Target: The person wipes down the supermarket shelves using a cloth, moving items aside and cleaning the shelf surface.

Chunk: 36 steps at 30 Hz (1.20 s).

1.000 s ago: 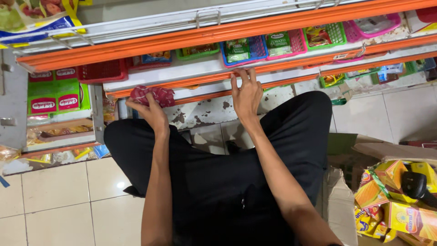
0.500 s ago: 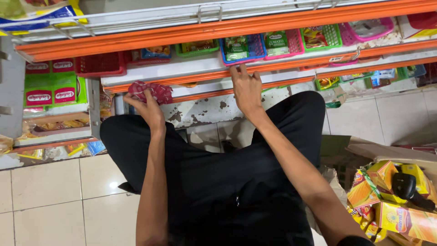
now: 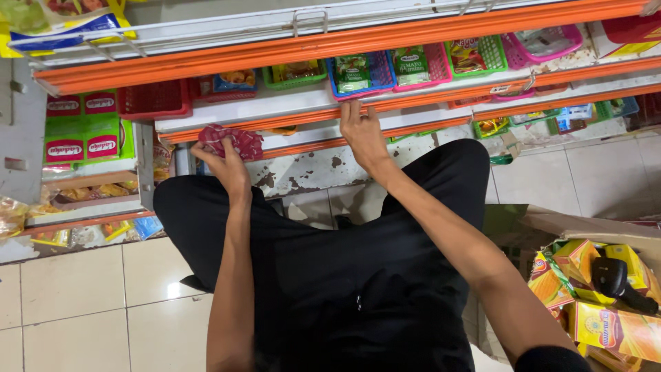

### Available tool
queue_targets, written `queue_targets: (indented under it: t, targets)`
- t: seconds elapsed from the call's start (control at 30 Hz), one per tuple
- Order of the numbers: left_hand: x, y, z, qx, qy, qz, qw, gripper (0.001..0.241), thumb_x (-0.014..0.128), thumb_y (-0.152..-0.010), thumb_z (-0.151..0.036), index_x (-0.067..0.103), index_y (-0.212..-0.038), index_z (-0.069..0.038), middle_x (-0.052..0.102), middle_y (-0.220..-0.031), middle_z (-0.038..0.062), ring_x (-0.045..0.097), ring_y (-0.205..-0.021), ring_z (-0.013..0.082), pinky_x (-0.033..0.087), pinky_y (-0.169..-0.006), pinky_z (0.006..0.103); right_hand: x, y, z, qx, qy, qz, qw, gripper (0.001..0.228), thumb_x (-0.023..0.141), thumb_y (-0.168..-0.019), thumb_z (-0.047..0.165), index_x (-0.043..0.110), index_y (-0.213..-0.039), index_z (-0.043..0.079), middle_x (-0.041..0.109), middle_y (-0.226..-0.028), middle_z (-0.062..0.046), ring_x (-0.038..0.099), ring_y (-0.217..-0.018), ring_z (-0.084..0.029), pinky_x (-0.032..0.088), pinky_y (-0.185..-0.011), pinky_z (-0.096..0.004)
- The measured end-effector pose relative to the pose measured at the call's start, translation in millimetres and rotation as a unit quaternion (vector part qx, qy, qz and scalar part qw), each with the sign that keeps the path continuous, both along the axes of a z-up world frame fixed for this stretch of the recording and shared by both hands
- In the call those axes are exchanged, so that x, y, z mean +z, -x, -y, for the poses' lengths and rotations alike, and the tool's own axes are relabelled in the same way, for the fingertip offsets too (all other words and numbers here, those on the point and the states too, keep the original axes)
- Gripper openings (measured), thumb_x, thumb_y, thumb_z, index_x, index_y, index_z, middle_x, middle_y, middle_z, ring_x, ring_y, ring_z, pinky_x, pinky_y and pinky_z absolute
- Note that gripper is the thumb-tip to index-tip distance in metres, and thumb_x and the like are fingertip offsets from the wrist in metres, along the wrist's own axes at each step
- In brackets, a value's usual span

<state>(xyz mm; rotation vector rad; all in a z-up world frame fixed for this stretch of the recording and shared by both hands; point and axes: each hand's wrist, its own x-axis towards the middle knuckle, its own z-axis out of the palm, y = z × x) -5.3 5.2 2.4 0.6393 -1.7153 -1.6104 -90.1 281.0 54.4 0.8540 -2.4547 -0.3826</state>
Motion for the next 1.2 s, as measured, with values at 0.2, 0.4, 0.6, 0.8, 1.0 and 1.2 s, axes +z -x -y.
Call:
queue_targets:
  t: [0.2,0.4,0.6,0.8,1.0,1.2]
  targets:
    - [0.0,-6.9,1.5,0.013,0.023,-0.018,0.999,0.036,0.06,-0.104,-0.01,0.036,-0.129,-0.003,0.053,-0.121,0.016,0.056,-0.113,0.0238,0.044,-0.104,0.0401,7.4,-16.5,-20.9,0.041,0.362,0.161,0.917,0.018,0.065,-0.098,0.002,0.057,-0.113,-0.005,0.063,-0.093,-0.02,0.064,-0.082,-0.04,0.052,-0.073,-0.046]
    - [-17.6,-3.0,11.7,0.104,-0.075,-0.032,0.991,0.034,0.056,-0.104,-0.016,0.036,-0.13,-0.006,0.055,-0.123,0.014,0.059,-0.109,0.0221,0.047,-0.098,0.037,8.9,-58.9,-32.6,-0.049,0.545,0.297,0.783,0.032,0.052,-0.113,0.015,0.057,-0.141,0.002,0.069,-0.088,-0.02,0.071,-0.07,-0.024,0.054,-0.068,-0.039]
    - [-27.5,9.3,11.2,0.064,-0.11,-0.073,0.989,0.05,0.07,-0.098,-0.019,0.035,-0.131,-0.005,0.051,-0.122,0.009,0.054,-0.108,0.0225,0.047,-0.096,0.0382,-16.2,-72.3,-33.7,0.029,0.562,0.242,0.79,0.019,0.079,-0.093,0.014,0.069,-0.098,0.0,0.058,-0.148,-0.02,0.073,-0.072,-0.019,0.056,-0.063,-0.033]
    - [-22.3,18.7,-0.5,0.117,0.074,-0.049,0.989,0.052,0.077,-0.097,-0.026,0.048,-0.131,0.0,0.057,-0.118,0.016,0.056,-0.111,0.0259,0.046,-0.101,0.0419,-23.7,-71.9,-34.2,0.071,0.562,0.297,0.768,0.039,0.079,-0.091,0.01,0.063,-0.124,0.0,0.06,-0.144,-0.017,0.069,-0.077,-0.019,0.056,-0.069,-0.032]
    - [-2.6,28.0,7.1,0.304,0.177,-0.051,0.935,0.05,0.064,-0.108,-0.025,0.044,-0.141,0.006,0.052,-0.133,0.024,0.054,-0.127,0.0383,0.043,-0.108,0.0478,-31.0,-82.7,-35.8,0.088,0.542,0.348,0.76,0.035,0.071,-0.094,0.005,0.061,-0.127,0.002,0.07,-0.126,-0.014,0.069,-0.074,-0.017,0.055,-0.072,-0.032]
    - [45.0,5.1,-48.8,0.091,0.221,0.028,0.971,0.041,0.068,-0.101,-0.026,0.059,-0.131,-0.001,0.057,-0.121,0.018,0.064,-0.114,0.036,0.051,-0.1,0.0465,-33.4,-76.4,-26.6,0.003,0.572,0.402,0.715,0.031,0.066,-0.097,0.005,0.062,-0.128,0.005,0.07,-0.077,-0.013,0.068,-0.069,-0.015,0.052,-0.065,-0.031]
